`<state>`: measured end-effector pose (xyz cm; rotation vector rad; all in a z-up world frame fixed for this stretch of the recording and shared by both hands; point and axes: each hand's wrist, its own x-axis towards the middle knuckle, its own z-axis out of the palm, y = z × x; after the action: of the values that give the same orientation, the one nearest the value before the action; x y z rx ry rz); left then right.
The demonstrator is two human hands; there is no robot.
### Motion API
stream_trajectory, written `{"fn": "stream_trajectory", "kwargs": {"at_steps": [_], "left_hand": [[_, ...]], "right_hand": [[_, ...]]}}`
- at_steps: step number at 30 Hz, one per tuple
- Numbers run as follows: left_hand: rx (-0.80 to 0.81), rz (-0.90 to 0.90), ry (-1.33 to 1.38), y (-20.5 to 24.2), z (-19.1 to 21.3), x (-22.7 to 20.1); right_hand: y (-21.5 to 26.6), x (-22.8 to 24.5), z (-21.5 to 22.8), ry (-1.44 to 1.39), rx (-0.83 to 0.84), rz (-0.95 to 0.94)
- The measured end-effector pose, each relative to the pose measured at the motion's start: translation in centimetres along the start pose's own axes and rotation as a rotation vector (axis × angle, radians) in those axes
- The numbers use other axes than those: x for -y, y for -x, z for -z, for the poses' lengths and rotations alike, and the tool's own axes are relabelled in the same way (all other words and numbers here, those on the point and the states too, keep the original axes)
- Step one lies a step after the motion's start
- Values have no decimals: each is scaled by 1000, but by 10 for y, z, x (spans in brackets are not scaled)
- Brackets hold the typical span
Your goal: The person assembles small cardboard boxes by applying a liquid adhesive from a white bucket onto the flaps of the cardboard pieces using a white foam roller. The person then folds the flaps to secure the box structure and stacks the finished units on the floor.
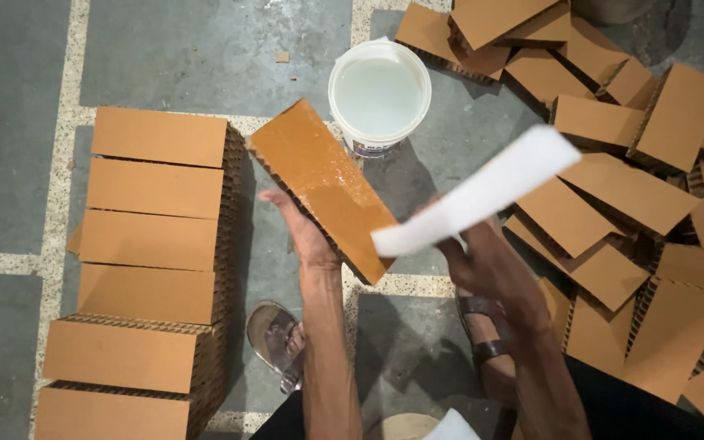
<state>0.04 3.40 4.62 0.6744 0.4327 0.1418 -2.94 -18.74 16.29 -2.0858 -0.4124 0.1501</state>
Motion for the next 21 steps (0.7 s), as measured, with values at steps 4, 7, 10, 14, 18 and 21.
{"fn": "stream_trajectory", "kwargs": {"at_steps": [4,7,10,14,18,21], "left_hand": [[-37,-21,48,-1,8,6],[77,-99,114,2,20,11],[25,-17,76,7,22,24],[171,-70,52,16,19,36],[119,-30,177,21,28,33],[96,-120,115,19,31,26]], "right_hand": [[12,-2,15,-494,111,64],[12,-6,23,-646,-6,27],[-28,-19,9,-398,-96,-122],[-59,-10,-19,-203,-271,178],[-41,-20,-19,-164,-244,269],[-5,-15,-13,-21,-144,-174]]}}
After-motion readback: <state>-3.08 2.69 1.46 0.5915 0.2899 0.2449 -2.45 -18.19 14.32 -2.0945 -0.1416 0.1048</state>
